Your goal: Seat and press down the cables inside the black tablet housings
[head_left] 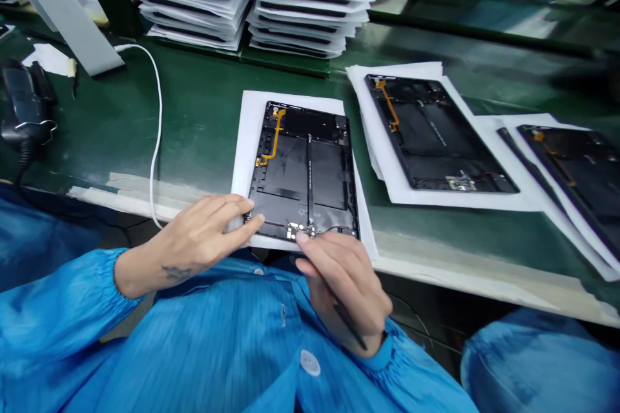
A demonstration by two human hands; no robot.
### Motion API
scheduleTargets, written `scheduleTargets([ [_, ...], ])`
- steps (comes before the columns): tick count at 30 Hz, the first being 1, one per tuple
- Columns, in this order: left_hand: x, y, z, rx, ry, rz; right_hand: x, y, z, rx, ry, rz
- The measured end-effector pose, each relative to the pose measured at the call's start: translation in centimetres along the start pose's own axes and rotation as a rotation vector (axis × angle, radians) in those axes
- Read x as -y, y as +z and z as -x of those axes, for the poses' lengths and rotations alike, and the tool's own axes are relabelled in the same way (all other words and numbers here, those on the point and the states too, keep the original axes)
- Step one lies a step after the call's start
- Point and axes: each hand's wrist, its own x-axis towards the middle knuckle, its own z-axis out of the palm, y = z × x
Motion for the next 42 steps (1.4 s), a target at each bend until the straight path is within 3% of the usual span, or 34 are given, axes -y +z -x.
scheduleTargets([
  [5, -1.3, 0.0, -0.8, 0.052, 0.005, -0.146, 0.0, 0.8, -3.9, 0.113, 0.223, -0.318],
  [8, -1.8, 0.1, -0.9, 0.052, -0.006, -0.178, 0.0, 1.5, -4.8, 0.159, 0.246, -0.376],
  [16, -1.7, 0.1, -1.0, 0.046, -0.013, -0.171, -0.1, 1.7, -4.6, 0.186, 0.216, -0.376],
  [23, -1.1, 0.3, -0.2, -0.053, 0.051, -0.197, -0.4, 1.7, -4.7, 0.198, 0.179, -0.385],
  [30, -1.4, 0.2, -0.5, -0.042, 0.036, -0.204, -0.4, 1.6, -4.5, 0.207, 0.173, -0.383],
  [35, -0.3, 0.3, 0.4, -0.097, 0.060, -0.133, -0.4, 1.6, -4.9, 0.246, 0.130, -0.374],
  [38, 0.3, 0.3, 0.8, -0.121, 0.045, -0.041, -0.5, 1.1, -4.9, 0.260, 0.128, -0.369],
  [42, 0.1, -0.1, 0.6, -0.047, 0.034, -0.076, -0.9, -0.7, -4.3, 0.262, 0.178, -0.304],
])
